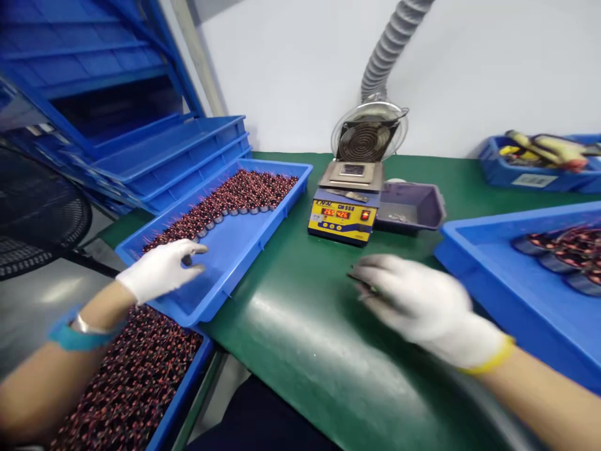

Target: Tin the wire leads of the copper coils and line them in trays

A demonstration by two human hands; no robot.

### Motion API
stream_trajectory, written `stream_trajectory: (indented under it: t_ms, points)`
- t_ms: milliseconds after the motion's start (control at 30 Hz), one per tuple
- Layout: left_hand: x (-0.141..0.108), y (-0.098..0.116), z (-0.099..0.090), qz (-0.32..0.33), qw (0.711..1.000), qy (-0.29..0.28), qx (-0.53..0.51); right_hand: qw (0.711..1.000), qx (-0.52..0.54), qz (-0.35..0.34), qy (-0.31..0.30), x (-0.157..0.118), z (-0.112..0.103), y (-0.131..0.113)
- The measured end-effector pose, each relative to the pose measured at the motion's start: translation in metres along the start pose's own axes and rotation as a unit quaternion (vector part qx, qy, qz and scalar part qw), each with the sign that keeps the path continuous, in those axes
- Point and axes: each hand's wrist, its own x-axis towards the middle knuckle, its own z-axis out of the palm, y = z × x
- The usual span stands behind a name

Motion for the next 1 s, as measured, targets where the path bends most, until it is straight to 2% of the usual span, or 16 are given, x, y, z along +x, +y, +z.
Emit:
stream_trajectory:
  t_ms: [33, 100, 167, 233, 367, 433, 533, 600, 667, 733, 800, 900, 1000]
  points:
    - [0.012, -0.016, -0.001, -0.019, 0.994, -0.083, 0.063, 0.999, -0.008, -0.044, -0.01, 0.009, 0.017, -0.017]
    - [0.031, -0.039, 0.001, -0.043, 0.982, -0.152, 0.108, 0.996, 0.011, -0.074, -0.054, 0.02, 0.049, -0.044]
    - [0.041, -0.048, 0.007, -0.055, 0.974, -0.183, 0.123, 0.993, 0.042, -0.075, -0.082, 0.024, 0.074, -0.063]
    - [0.045, -0.048, 0.014, -0.065, 0.969, -0.198, 0.132, 0.991, 0.066, -0.075, -0.085, 0.023, 0.089, -0.075]
    - [0.05, -0.04, 0.02, -0.076, 0.968, -0.198, 0.132, 0.993, 0.083, -0.057, -0.061, 0.013, 0.089, -0.079]
    - [0.052, -0.037, 0.013, -0.075, 0.972, -0.192, 0.117, 0.994, 0.087, -0.045, -0.053, 0.006, 0.082, -0.076]
    - [0.054, -0.027, -0.008, -0.057, 0.982, -0.165, 0.068, 0.993, 0.108, -0.025, -0.027, -0.001, 0.075, -0.072]
    - [0.053, -0.009, -0.021, -0.031, 0.99, -0.139, 0.02, 0.99, 0.14, -0.006, 0.007, -0.001, 0.073, -0.074]
    - [0.051, 0.023, -0.026, 0.011, 0.991, -0.115, -0.075, 0.982, 0.182, 0.027, 0.047, 0.002, 0.072, -0.08]
    - [0.051, 0.067, -0.02, 0.063, 0.97, -0.116, -0.203, 0.969, 0.221, 0.069, 0.086, 0.007, 0.069, -0.086]
    - [0.052, 0.114, -0.007, 0.117, 0.941, -0.155, -0.277, 0.958, 0.239, 0.105, 0.117, 0.009, 0.065, -0.089]
    - [0.057, 0.174, 0.014, 0.182, 0.917, -0.208, -0.286, 0.955, 0.233, 0.145, 0.112, 0.004, 0.057, -0.082]
    - [0.066, 0.207, 0.023, 0.183, 0.918, -0.209, -0.282, 0.958, 0.213, 0.183, 0.061, -0.007, 0.048, -0.067]
